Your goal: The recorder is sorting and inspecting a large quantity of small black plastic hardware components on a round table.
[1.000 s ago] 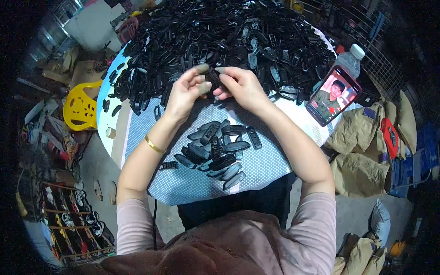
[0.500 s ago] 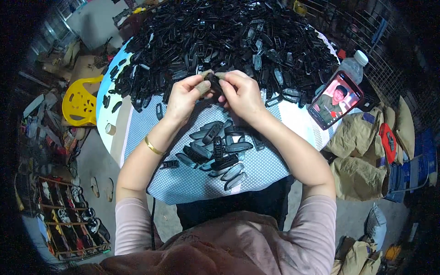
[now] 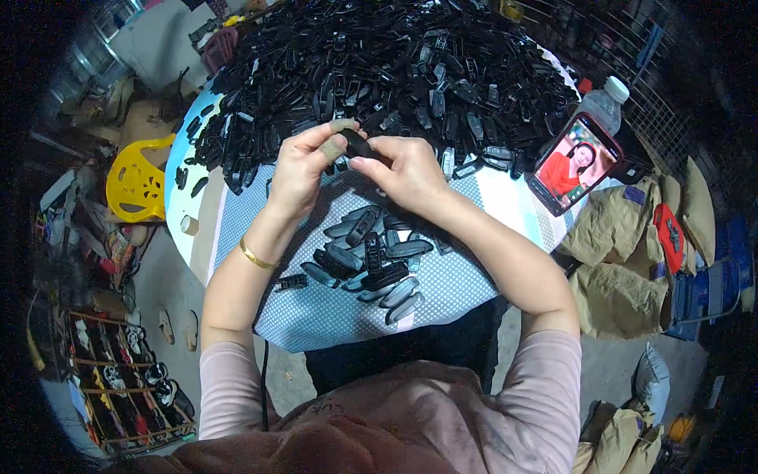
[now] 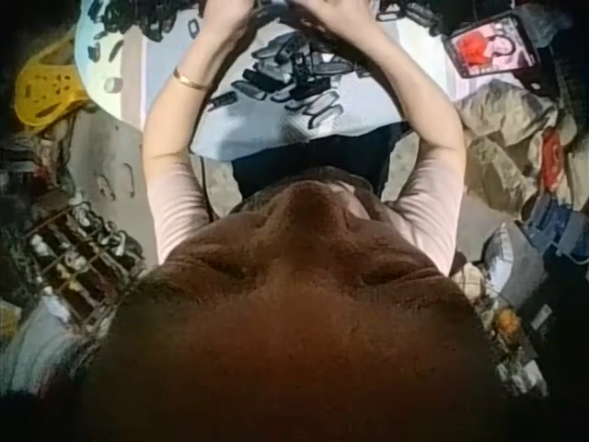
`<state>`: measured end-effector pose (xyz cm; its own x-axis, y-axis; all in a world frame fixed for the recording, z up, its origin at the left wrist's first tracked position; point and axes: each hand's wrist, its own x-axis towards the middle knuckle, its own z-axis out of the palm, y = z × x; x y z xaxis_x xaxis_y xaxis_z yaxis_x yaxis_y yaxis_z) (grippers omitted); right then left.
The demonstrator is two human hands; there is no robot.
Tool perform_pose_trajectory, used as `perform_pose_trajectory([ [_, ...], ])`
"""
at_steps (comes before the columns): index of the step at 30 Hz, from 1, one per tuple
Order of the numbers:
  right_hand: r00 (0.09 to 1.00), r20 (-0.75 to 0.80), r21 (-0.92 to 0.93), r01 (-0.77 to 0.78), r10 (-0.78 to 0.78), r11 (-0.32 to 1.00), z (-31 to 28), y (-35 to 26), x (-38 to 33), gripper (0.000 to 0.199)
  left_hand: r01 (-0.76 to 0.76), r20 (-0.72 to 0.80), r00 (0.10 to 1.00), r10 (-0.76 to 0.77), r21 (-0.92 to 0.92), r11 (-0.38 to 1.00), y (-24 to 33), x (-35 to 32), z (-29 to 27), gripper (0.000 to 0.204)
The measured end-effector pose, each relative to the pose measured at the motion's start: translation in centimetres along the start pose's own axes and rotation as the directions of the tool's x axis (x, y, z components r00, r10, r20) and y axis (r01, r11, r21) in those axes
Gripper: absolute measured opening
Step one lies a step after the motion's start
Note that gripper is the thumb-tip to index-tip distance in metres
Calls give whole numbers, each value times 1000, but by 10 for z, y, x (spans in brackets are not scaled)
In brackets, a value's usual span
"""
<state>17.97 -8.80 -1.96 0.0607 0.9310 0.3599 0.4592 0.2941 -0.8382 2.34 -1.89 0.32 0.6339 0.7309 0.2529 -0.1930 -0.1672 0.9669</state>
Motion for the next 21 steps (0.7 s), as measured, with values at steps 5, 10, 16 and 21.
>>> perform_pose_trajectory([
  [5,989,116,-162,113,-94,980,-15,-2,6,21,79,-7,997,-79,-38,996,-2,4,-5,26],
  [10,976,65,-25,-208,209,978,-83,9,22,25,41,406,884,-231,426,904,21,-9,15,28],
  [16,981,138,-790,26,137,613,-79,17,15,39,-296,386,922,-36,761,578,-4,13,32,27],
  [21,989,107,-892,51,101,449,-52,17,7,23,-459,448,888,104,851,254,-47,35,37,18],
])
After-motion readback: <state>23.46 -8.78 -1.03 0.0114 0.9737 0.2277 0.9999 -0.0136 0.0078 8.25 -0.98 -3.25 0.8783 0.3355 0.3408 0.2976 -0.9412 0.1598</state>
